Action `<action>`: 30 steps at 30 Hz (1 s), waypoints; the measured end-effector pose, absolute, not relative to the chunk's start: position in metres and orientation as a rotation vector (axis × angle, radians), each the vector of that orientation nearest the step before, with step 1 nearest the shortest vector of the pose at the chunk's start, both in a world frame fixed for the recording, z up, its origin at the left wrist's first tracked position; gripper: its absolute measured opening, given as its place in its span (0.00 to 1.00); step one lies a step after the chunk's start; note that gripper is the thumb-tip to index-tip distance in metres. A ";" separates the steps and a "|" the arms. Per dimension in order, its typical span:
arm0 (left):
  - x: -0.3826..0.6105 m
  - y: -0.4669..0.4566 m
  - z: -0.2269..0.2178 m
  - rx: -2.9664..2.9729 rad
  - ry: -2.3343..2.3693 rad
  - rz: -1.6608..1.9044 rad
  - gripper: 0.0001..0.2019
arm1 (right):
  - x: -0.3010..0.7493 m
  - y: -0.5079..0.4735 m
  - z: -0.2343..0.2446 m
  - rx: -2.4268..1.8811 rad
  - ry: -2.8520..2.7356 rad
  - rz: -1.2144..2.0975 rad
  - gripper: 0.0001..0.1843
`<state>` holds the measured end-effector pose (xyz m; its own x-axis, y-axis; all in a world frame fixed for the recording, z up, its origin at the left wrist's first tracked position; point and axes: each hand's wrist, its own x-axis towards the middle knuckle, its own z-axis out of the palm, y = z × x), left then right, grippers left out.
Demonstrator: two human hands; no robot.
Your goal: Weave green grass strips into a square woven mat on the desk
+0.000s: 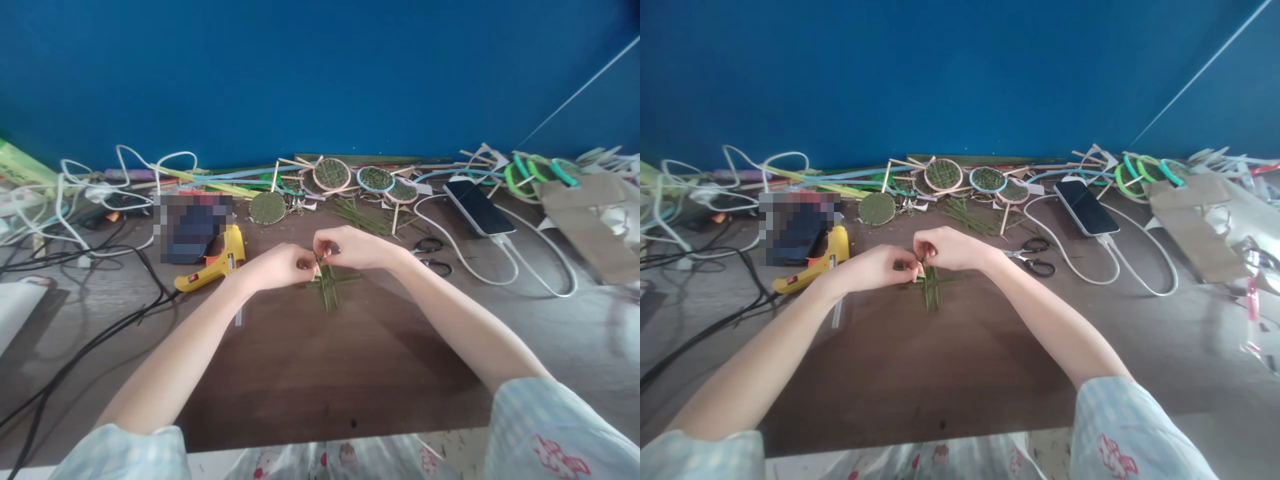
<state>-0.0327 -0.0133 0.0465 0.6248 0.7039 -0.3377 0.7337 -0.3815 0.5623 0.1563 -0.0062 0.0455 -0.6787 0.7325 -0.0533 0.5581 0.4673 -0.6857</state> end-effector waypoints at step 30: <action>-0.028 -0.015 0.049 2.192 1.056 -0.098 0.10 | 0.156 -0.013 0.063 -0.897 -2.594 1.140 0.03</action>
<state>-0.0280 -0.0146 0.0491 0.6659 0.6615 -0.3450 0.7135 -0.4296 0.5535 0.1562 -0.0133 0.0632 -0.8051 0.5874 -0.0828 0.4582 0.5272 -0.7156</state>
